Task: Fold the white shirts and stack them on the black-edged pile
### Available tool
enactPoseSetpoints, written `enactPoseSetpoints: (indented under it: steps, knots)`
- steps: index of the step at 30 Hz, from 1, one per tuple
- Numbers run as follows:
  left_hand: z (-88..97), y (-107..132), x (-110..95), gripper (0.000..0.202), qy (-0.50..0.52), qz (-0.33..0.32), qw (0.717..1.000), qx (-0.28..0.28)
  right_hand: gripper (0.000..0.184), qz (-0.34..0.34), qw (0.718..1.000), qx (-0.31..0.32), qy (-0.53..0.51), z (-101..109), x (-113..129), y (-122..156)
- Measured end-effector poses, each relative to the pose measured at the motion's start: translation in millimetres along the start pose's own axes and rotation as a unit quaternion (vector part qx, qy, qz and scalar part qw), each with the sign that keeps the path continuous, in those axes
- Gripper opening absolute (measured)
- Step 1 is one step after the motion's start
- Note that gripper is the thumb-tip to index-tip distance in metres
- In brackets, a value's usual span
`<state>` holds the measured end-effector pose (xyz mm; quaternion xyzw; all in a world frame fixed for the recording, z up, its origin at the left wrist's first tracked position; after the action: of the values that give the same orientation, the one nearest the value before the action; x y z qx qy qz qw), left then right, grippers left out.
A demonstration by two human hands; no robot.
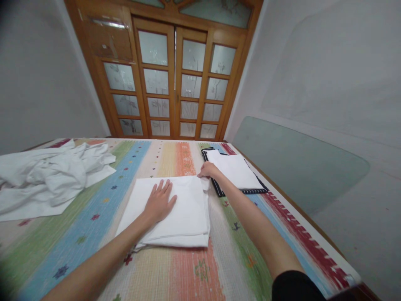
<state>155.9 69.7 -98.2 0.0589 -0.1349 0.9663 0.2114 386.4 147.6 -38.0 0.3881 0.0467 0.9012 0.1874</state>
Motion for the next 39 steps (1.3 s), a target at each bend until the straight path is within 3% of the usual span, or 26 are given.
enactPoseSetpoints:
  steps: [6, 10, 14, 21, 29, 35, 39]
  knots:
    - [-3.7, 0, 0, 0.059, 0.006, 0.001, 1.000, -0.012, 0.038, -0.061, 0.972, 0.065, -0.217, -2, -20, -4]
    - [-3.9, 0, 0, 0.059, 0.007, 0.003, 1.000, -0.011, 0.052, -0.071, 0.954, 0.049, -0.287, -3, -31, -1]
    - [-2.5, 0, 0, 0.059, 0.006, 0.001, 1.000, -0.004, 0.054, -0.097, 0.951, 0.024, -0.294, -5, -40, 4]
    - [-4.1, 0, 0, 0.060, 0.007, -0.001, 1.000, -0.014, 0.040, -0.086, 0.946, 0.038, -0.311, -4, -38, 6]
    - [-1.9, 0, 0, 0.060, 0.010, 0.000, 1.000, -0.008, 0.052, -0.095, 0.952, 0.036, -0.290, -3, -46, 4]
    - [0.1, 1, 0, 0.060, 0.008, 0.000, 1.000, 0.001, 0.022, -0.102, 0.944, 0.053, -0.309, -5, -45, 4]
    - [0.3, 1, 0, 0.061, 0.010, -0.001, 1.000, 0.008, 0.019, -0.112, 0.932, 0.062, -0.339, -7, -47, 3]
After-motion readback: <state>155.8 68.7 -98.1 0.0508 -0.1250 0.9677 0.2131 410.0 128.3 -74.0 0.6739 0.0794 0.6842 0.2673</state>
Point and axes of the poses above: each hand's wrist, its own y-axis away from the middle knuckle, its own z-axis out of the back of the hand, x = y × z, the point moved 6 cm from there along -y, towards the middle knuckle, and after that the axes turned 14 degrees about -y, right-handed, at the moved point
